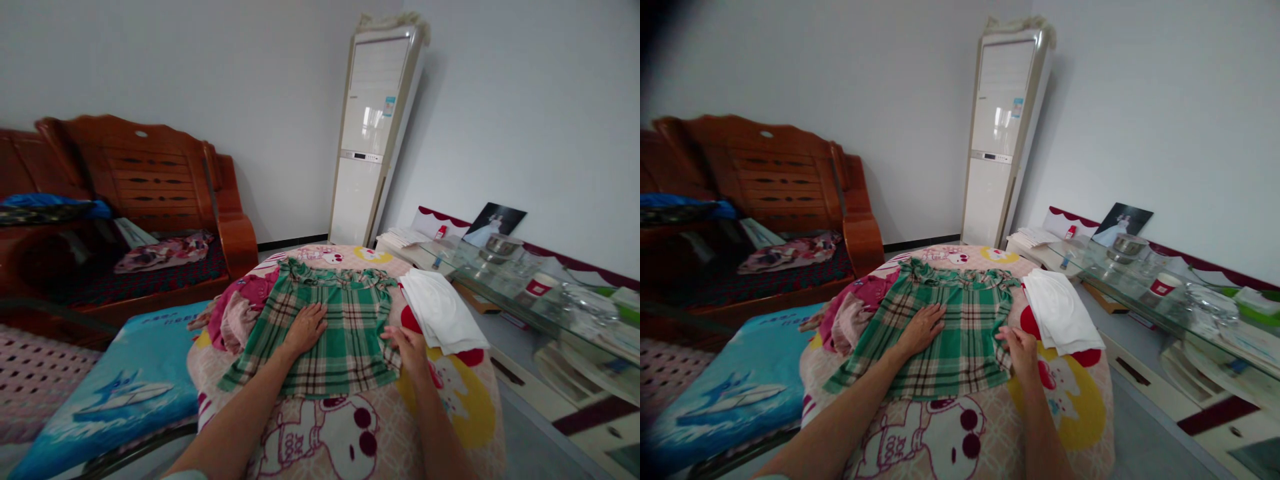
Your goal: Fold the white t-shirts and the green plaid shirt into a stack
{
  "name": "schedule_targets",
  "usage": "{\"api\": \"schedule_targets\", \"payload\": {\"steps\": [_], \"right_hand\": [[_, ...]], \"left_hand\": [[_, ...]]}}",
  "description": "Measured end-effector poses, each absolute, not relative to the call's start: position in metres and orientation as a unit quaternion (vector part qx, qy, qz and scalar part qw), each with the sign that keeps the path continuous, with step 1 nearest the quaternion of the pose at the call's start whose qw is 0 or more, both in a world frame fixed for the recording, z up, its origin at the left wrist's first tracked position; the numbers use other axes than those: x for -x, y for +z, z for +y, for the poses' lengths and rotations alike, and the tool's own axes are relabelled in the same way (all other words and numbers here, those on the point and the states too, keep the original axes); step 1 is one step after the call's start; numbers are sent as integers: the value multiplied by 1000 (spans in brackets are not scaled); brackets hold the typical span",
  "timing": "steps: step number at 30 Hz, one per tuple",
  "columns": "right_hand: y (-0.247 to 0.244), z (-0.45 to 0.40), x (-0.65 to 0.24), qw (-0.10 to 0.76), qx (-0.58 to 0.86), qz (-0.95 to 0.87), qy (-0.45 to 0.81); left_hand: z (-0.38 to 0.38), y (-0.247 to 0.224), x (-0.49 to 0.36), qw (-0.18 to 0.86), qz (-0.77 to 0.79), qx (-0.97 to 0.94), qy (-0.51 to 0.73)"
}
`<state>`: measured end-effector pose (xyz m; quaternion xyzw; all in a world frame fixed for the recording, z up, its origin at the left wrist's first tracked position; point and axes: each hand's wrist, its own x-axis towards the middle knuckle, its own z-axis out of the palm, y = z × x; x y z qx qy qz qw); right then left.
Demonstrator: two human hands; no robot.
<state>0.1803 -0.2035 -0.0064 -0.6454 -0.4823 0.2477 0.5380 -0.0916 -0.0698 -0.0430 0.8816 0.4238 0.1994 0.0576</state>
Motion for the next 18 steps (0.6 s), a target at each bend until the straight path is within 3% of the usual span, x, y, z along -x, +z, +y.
{"api": "schedule_targets", "payload": {"steps": [3, 5, 10, 13, 18], "right_hand": [[-14, -204, -191, 568, 670, -422, 227], [-17, -206, -196, 544, 699, -432, 172], [-15, -205, -183, 316, 798, -513, 27], [-13, -202, -169, 237, 824, -515, -9], [-16, -201, -173, 293, 812, -506, -4]], "left_hand": [[-70, -42, 91, 61, 425, -880, 201], [-71, -41, 91, 63, 427, -880, 200], [-73, -38, 91, 57, 427, -881, 198], [-74, -37, 91, 58, 426, -881, 198], [-73, -38, 90, 64, 428, -879, 201]]}}
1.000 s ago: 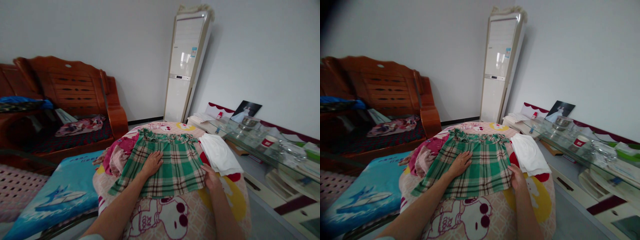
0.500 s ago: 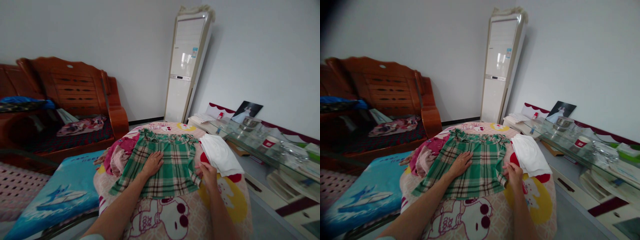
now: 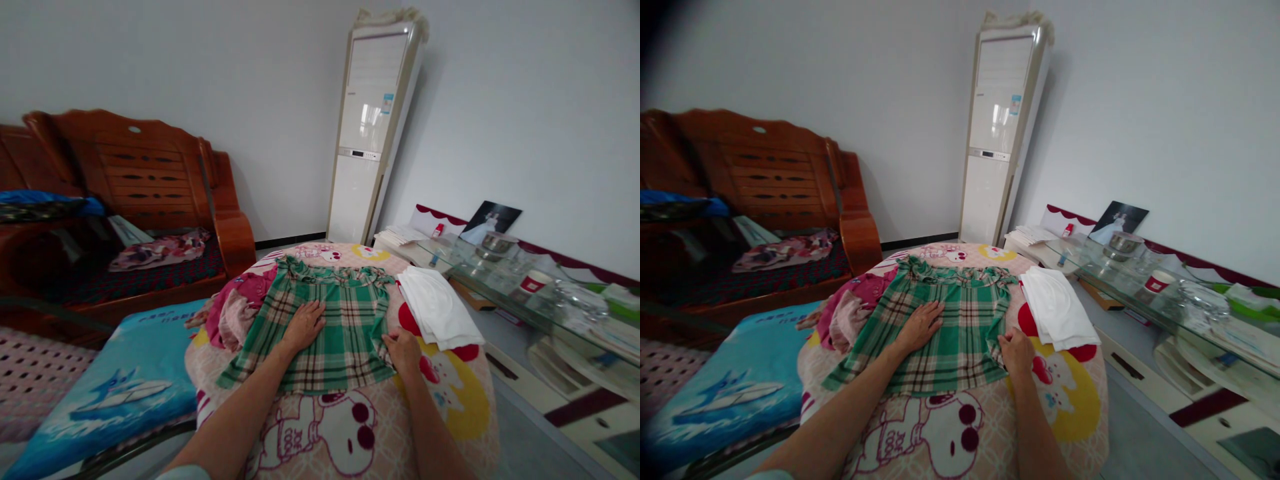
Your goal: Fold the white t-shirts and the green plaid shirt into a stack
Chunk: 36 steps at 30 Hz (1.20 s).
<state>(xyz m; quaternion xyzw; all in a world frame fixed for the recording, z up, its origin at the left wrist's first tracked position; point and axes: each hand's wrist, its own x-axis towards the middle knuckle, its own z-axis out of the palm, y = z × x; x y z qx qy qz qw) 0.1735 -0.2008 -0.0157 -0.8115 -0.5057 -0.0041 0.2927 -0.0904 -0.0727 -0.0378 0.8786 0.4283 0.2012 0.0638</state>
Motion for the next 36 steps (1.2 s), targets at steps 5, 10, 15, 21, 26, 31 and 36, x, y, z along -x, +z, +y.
{"api": "schedule_targets", "payload": {"steps": [5, 10, 15, 21, 26, 31, 36], "right_hand": [[-21, -204, -188, 446, 745, -483, 107], [-26, -205, -199, 544, 713, -414, 156], [-22, -212, -212, 568, 731, -366, 95], [-21, -216, -197, 425, 728, -511, 167], [-19, -217, -190, 431, 714, -498, 237], [-12, -219, -189, 352, 752, -535, 160], [-15, -216, -184, 321, 763, -549, 121]], "left_hand": [[-73, -38, 91, 61, 426, -881, 199], [-72, -40, 91, 62, 425, -880, 202], [-71, -41, 91, 64, 421, -880, 210], [-73, -39, 91, 65, 425, -879, 208], [-73, -38, 91, 63, 426, -879, 204], [-73, -37, 91, 62, 427, -880, 198], [-72, -38, 90, 62, 427, -880, 197]]}}
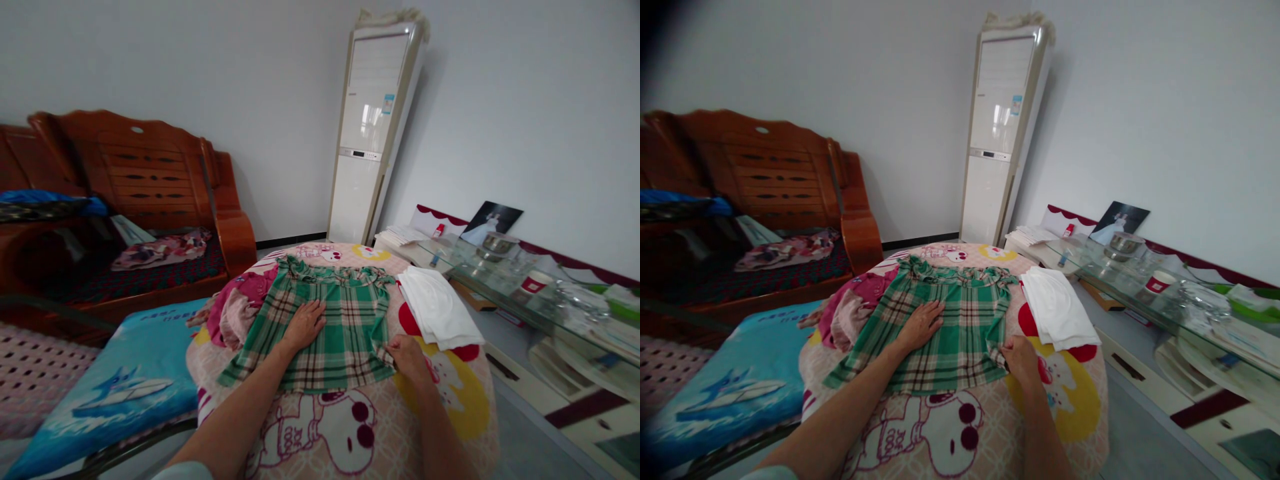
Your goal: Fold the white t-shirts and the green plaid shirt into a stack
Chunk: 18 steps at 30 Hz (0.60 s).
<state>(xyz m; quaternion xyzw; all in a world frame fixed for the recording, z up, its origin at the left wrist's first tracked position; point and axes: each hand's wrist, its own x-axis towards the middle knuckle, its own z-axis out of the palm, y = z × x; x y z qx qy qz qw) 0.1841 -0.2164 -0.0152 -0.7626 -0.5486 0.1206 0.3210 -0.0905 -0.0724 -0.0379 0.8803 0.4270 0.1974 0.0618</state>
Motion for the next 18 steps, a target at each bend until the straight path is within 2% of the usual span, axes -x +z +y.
{"api": "schedule_targets", "payload": {"steps": [3, 6, 10, 18], "right_hand": [[-14, -219, -187, 349, 746, -530, 200], [-8, -224, -198, 433, 720, -467, 277], [0, -232, -216, 573, 690, -420, 140], [2, -239, -218, 675, 664, -307, -96]], "left_hand": [[-72, -39, 91, 63, 428, -880, 197], [-72, -39, 91, 64, 426, -880, 198], [-73, -38, 91, 62, 428, -881, 195], [-71, -42, 91, 64, 427, -879, 202]]}}
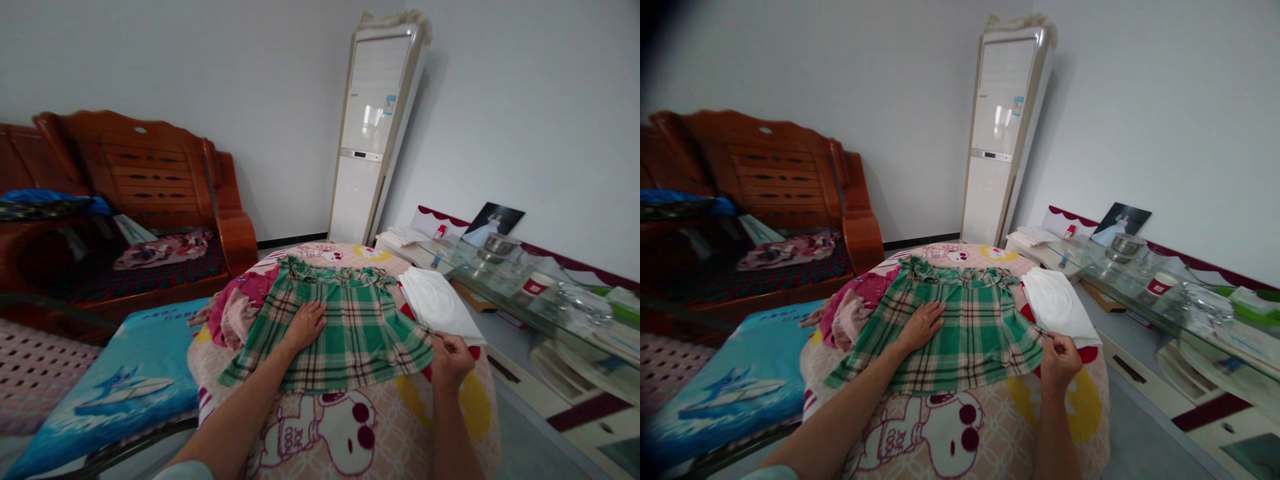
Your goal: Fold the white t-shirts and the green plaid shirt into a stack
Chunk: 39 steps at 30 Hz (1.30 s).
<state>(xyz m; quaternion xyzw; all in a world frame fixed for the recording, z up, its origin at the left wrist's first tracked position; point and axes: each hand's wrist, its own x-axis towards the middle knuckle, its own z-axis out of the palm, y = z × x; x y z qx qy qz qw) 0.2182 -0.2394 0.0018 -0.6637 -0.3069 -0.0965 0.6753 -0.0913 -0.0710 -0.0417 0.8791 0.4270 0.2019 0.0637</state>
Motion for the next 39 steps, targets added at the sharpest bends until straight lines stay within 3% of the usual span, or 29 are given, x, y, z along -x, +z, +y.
{"api": "schedule_targets", "payload": {"steps": [8, 13, 18, 20, 23, 25, 39], "right_hand": [[-1, -248, -232, 481, 773, -281, -302], [12, -241, -223, 492, 706, -355, -366], [25, -193, -219, 513, 686, -457, -240], [23, -165, -223, 452, 726, -484, -186], [14, -127, -230, 283, 800, -517, -114], [8, -106, -233, 229, 815, -524, -92], [0, -62, -224, 168, 808, -559, -82]], "left_hand": [[-71, -41, 91, 65, 424, -880, 205], [-72, -40, 91, 69, 427, -879, 203], [-72, -41, 91, 66, 426, -879, 204], [-72, -41, 90, 68, 426, -879, 204], [-73, -40, 90, 70, 432, -876, 202], [-74, -38, 90, 72, 435, -875, 199], [-79, -33, 91, 92, 435, -874, 193]]}}
